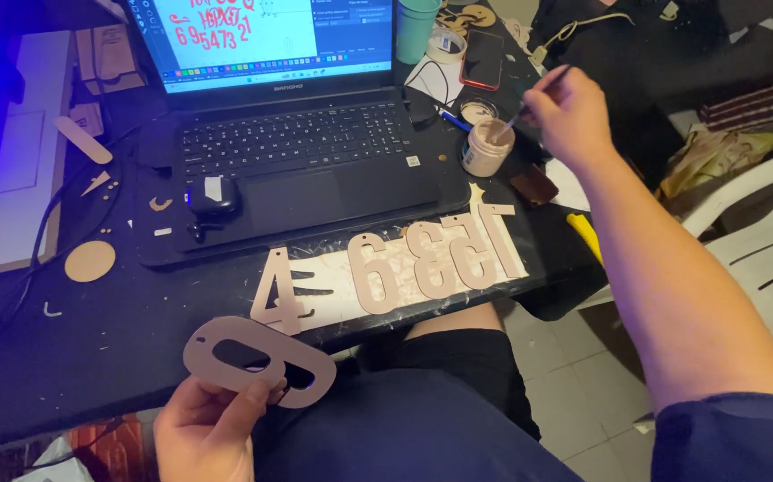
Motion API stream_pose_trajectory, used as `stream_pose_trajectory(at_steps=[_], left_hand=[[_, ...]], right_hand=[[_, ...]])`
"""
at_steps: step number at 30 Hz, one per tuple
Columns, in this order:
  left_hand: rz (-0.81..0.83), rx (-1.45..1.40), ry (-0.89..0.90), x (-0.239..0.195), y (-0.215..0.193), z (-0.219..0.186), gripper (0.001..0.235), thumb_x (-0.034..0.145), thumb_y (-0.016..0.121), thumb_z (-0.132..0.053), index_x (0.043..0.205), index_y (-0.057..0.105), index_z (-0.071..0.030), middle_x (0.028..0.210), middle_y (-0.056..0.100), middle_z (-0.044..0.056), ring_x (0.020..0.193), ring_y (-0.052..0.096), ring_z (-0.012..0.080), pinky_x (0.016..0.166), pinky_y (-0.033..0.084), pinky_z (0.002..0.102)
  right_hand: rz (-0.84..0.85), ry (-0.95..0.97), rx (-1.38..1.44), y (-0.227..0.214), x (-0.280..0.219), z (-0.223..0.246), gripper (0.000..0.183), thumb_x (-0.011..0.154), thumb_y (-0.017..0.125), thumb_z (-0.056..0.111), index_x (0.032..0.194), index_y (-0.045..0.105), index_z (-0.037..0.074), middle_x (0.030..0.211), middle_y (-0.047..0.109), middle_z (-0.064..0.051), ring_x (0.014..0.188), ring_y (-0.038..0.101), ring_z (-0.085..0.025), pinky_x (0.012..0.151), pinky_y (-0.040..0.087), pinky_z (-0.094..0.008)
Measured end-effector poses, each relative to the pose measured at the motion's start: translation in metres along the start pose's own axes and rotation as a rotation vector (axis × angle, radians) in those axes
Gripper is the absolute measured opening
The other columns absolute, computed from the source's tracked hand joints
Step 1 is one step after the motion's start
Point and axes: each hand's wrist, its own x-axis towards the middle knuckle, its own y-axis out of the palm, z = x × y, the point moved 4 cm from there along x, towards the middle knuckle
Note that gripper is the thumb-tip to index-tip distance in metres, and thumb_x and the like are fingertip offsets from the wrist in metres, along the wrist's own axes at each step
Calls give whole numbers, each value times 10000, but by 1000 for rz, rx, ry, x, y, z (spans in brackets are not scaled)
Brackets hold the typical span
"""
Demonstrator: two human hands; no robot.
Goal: Painting laser-cut wooden numbers with white paint using a brush at a workstation.
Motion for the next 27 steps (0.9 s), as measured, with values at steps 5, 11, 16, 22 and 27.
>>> stream_pose_trajectory(at_steps=[5, 11, 16, 22, 27], left_hand=[[-61, 72, -26, -3, -1, -10, 162, 733, 692, 158, 888, 652, 131, 831, 718, 300, 742, 726, 388, 727, 639, 478], [-51, 38, -14, -1, -7, -1, 204, 738, 673, 181, 935, 648, 136, 856, 710, 309, 747, 716, 391, 743, 631, 473], [7, 27, 31, 2, -11, 3, 105, 725, 696, 133, 805, 636, 101, 772, 723, 294, 692, 736, 380, 697, 649, 483], [17, 46, 48, 3, -9, 3, 96, 720, 714, 130, 782, 647, 101, 733, 718, 285, 626, 715, 344, 643, 631, 415], [57, 65, 3, 3, -4, -3, 95, 709, 722, 120, 779, 660, 107, 761, 740, 287, 636, 719, 356, 639, 631, 444]], right_hand=[[-29, -17, -242, 12, -10, 28, 122, 993, 722, 155, 986, 611, 102, 881, 693, -59, 758, 702, -134, 701, 595, -284], [-55, -98, -469, 16, -9, 16, 247, 999, 747, 276, 946, 631, 65, 853, 675, -101, 721, 604, -232, 604, 469, -403], [-129, 58, -278, 13, 1, -4, 338, 1008, 757, 238, 835, 486, 135, 809, 640, -53, 620, 705, -141, 497, 551, -290], [-348, 197, 239, -18, -4, -8, 220, 1022, 646, 142, 888, 474, 119, 689, 667, -63, 517, 679, -120, 443, 599, -229], [-347, 308, 523, -37, -40, 15, 165, 1053, 592, 209, 1005, 487, 91, 766, 626, -57, 614, 671, -119, 505, 587, -202]])
